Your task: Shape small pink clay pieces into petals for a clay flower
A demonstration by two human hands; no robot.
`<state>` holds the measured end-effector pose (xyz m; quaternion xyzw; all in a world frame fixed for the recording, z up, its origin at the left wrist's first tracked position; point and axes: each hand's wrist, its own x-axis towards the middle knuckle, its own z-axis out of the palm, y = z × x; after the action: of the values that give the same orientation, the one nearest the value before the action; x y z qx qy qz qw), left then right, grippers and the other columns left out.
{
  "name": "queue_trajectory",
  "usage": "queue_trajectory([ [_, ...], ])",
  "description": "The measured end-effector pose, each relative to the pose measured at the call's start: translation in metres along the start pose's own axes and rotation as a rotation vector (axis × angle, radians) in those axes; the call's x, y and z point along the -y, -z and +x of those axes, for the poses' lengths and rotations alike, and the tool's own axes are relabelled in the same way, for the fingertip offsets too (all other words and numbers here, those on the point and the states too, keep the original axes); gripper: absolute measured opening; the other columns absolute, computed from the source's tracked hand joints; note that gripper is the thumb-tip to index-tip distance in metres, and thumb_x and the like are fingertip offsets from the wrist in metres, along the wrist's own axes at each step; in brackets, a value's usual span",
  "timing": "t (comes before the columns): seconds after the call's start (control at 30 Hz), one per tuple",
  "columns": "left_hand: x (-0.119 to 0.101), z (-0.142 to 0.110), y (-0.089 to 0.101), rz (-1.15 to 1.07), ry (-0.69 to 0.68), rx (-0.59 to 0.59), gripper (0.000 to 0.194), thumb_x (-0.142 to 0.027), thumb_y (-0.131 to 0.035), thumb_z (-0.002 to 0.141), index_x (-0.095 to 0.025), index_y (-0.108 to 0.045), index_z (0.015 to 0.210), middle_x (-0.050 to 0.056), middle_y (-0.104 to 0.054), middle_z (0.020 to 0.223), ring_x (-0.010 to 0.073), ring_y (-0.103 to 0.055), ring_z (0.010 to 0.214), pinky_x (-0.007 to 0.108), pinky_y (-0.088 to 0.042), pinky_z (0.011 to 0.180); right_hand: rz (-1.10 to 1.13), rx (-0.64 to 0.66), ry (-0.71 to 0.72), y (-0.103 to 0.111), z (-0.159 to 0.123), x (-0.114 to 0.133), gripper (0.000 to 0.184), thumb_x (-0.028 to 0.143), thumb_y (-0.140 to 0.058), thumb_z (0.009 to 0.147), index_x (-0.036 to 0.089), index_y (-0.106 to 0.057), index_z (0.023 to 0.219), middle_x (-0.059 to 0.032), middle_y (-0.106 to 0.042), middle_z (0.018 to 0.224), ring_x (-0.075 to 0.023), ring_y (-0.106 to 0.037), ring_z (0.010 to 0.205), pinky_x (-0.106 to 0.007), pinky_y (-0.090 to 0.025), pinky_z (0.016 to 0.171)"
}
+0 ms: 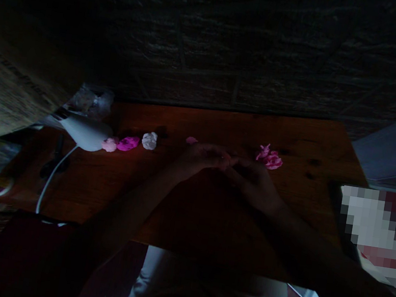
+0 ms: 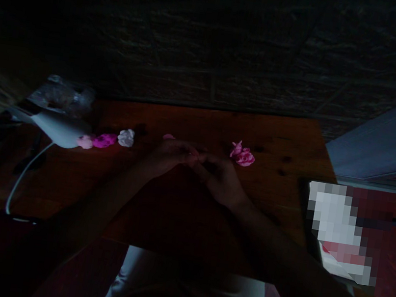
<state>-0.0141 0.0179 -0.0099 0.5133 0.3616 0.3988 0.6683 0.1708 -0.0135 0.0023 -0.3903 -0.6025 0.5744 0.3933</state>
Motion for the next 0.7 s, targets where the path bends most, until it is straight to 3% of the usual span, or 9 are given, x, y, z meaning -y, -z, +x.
queue_trajectory([
  [0.2,-0.0015,-0.0007,0.0004,0.016,-0.005,0.006,0.028,-0.045,-0.085,0.071,-0.022,-0.082,0.088,0.006,-0.077,0.107,0.0186,-0.069,0.098,0.034,-0.049,0.091,0.1,-0.022,-0.03,-0.0022,-0.0004,0.0015,0.032,0.051,-0.078,0.08,0.02,-0.076,0.089,-0.0028,-0.072,0.083,-0.0123,-0.057,0.065,-0.024,-0.046,0.057],
  [0.4,0.0015,-0.0008,0.0022,0.089,-0.004,-0.028,0.038,-0.052,-0.082,0.073,-0.022,-0.082,0.097,0.005,-0.077,0.097,0.0137,-0.062,0.08,0.03,-0.046,0.075,0.135,-0.034,-0.058,-0.0022,-0.0016,0.0024,0.028,0.048,-0.078,0.081,0.021,-0.078,0.089,0.0007,-0.067,0.074,-0.0098,-0.05,0.059,-0.023,-0.042,0.053],
  [0.7,0.0054,-0.0004,0.0046,0.036,-0.013,0.039,0.042,-0.053,-0.081,0.075,-0.021,-0.081,0.102,0.005,-0.074,0.091,0.0124,-0.06,0.075,0.029,-0.044,0.072,0.163,-0.019,-0.073,-0.002,-0.001,0.0029,0.031,0.05,-0.074,0.084,0.02,-0.079,0.09,0.0003,-0.067,0.072,-0.0097,-0.048,0.058,-0.023,-0.04,0.052],
])
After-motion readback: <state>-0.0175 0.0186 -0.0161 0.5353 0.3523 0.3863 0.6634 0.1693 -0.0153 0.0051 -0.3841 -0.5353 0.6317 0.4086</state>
